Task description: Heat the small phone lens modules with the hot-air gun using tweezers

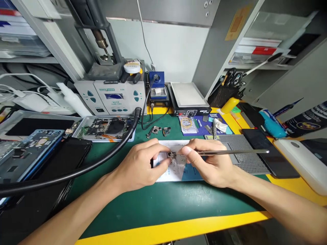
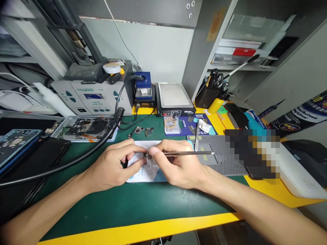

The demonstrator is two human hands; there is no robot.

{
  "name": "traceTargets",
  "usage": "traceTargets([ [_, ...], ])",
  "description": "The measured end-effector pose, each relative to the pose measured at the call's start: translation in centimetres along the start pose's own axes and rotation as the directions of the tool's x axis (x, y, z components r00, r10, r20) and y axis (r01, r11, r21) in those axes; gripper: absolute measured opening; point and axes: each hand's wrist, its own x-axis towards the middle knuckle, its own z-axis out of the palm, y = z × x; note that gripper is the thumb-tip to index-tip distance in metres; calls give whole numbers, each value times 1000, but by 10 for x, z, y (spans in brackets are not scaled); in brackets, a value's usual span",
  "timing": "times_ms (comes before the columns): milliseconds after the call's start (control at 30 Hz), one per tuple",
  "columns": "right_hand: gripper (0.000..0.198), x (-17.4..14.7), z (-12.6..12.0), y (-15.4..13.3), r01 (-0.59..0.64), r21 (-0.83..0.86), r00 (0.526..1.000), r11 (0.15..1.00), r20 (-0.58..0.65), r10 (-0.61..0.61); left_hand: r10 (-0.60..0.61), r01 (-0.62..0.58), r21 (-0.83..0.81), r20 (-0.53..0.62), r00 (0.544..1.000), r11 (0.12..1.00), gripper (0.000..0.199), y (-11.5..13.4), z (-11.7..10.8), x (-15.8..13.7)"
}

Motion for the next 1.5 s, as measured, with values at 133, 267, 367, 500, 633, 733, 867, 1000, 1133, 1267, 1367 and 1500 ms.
traceTargets([
  [133, 35, 0, 0, -2, -53, 1, 998, 999, 21, 53, 11, -11, -8, -25, 1000, 1000, 19, 1, 1, 1],
  [267, 35, -3, 1, 1, -82, 22, 997, 996, 7, 82, 6, -6, -10, -40, 999, 1000, 17, 2, 1, 2],
  [367, 37, -5, 3, 3, -98, 37, 995, 995, -8, 98, 8, -9, -4, -60, 998, 1000, 19, 2, 1, 2],
  [500, 40, -7, 4, 5, -116, 43, 993, 992, -13, 116, 18, -18, -1, -78, 997, 1000, 22, 1, 2, 2],
  [633, 40, -10, 4, 8, -157, 83, 987, 984, -30, 160, 21, -21, 2, -79, 997, 1000, 23, 0, 3, 2],
  [733, 35, -13, 5, 12, -200, 172, 972, 965, -88, 217, 20, -19, 10, -86, 996, 1000, 21, -1, 4, 1],
  [867, 34, -12, 7, 12, -247, 248, 954, 937, -109, 281, 22, -20, 20, -99, 995, 1000, 20, -3, 5, 0],
  [1000, 37, -9, 7, 9, -262, 206, 961, 943, -34, 274, 28, -25, 24, -112, 993, 999, 19, -4, 5, 1],
  [1133, 39, -5, 6, 7, -293, 143, 956, 945, 51, 288, 33, -31, 24, -116, 993, 999, 17, -3, 5, 1],
  [1267, 38, -6, 6, 9, -315, 147, 949, 938, 72, 308, 28, -25, 29, -113, 993, 999, 16, -2, 5, 0],
  [1367, 35, -10, 6, 13, -302, 137, 953, 944, 71, 294, 26, -23, 30, -108, 994, 999, 14, -1, 4, 0],
  [1500, 31, -15, 5, 16, -254, 139, 967, 957, 14, 255, 20, -17, 26, -108, 994, 1000, 12, 0, 3, 1],
])
